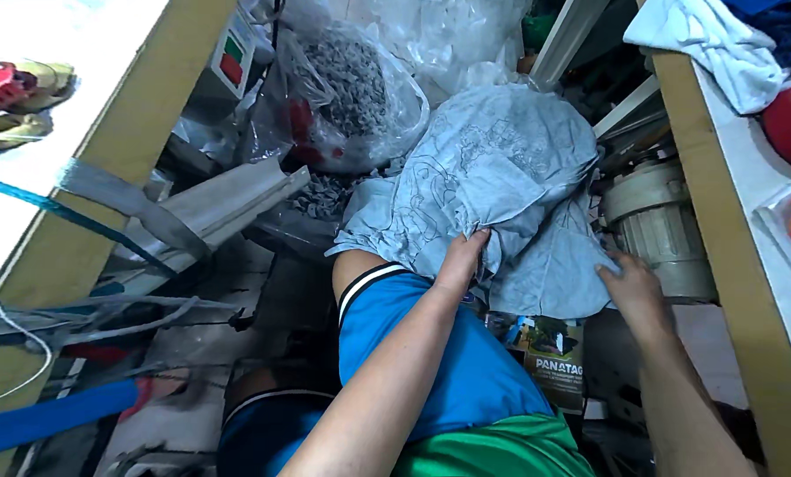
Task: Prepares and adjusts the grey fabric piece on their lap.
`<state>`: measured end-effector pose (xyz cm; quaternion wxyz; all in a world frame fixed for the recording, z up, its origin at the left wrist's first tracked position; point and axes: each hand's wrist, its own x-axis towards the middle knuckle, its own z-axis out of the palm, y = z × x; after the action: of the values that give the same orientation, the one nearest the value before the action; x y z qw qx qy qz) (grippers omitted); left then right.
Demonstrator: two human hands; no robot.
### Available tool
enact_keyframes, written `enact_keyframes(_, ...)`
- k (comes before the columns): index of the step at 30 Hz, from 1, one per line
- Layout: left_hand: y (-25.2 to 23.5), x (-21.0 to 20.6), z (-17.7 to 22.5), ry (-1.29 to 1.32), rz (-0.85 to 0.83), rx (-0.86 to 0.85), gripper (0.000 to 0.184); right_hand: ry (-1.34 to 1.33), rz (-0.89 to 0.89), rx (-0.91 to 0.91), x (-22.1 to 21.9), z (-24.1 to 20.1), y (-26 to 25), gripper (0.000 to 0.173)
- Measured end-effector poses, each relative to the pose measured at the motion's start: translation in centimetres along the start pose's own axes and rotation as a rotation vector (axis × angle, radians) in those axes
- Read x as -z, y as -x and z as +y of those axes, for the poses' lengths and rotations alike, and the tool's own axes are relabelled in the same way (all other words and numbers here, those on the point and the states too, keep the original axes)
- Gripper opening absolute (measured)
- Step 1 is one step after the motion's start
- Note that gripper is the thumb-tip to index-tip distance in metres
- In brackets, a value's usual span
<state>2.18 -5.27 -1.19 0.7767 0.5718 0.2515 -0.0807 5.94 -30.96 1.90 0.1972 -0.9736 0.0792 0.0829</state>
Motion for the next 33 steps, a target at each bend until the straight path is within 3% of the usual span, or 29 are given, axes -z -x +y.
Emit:
enact_keyframes(3,0.3,0.0,0.3,0.013,-0.008,0.014,0.038,0.006,-0.019,-0.084,-0.1,0.9,0.1,0.043)
enact_keyframes(8,0.4,0.1,0.5,-0.004,-0.013,0.021,0.038,0.023,0.053,-0.020,1.0,0.9,-0.6,0.021)
enact_keyframes(15,0.6,0.2,0.6,-0.036,-0.026,0.012,0.037,0.002,0.085,-0.005,3.3,-0.7,0.9,0.022)
enact_keyframes(21,0.6,0.2,0.4,-0.013,-0.040,0.003,0.035,-0.527,-0.080,-0.027,4.3,-3.8,0.8,0.008)
enact_keyframes(25,0.4,0.2,0.2,-0.088,-0.101,-0.025,0.039,-0.889,-0.233,-0.068,4.0,-8.8,0.6,0.014)
enact_keyframes(30,0.6,-0.2,-0.3,-0.258,-0.257,-0.219,0.063,-1.205,-0.382,-0.073,3.0,-14.1,-0.8,0.018)
enact_keyframes(33,0.2,-0.1,-0.3,-0.437,-0.205,-0.256,0.037,-1.151,-0.529,0.123,2.5,-13.9,-1.1,0.025)
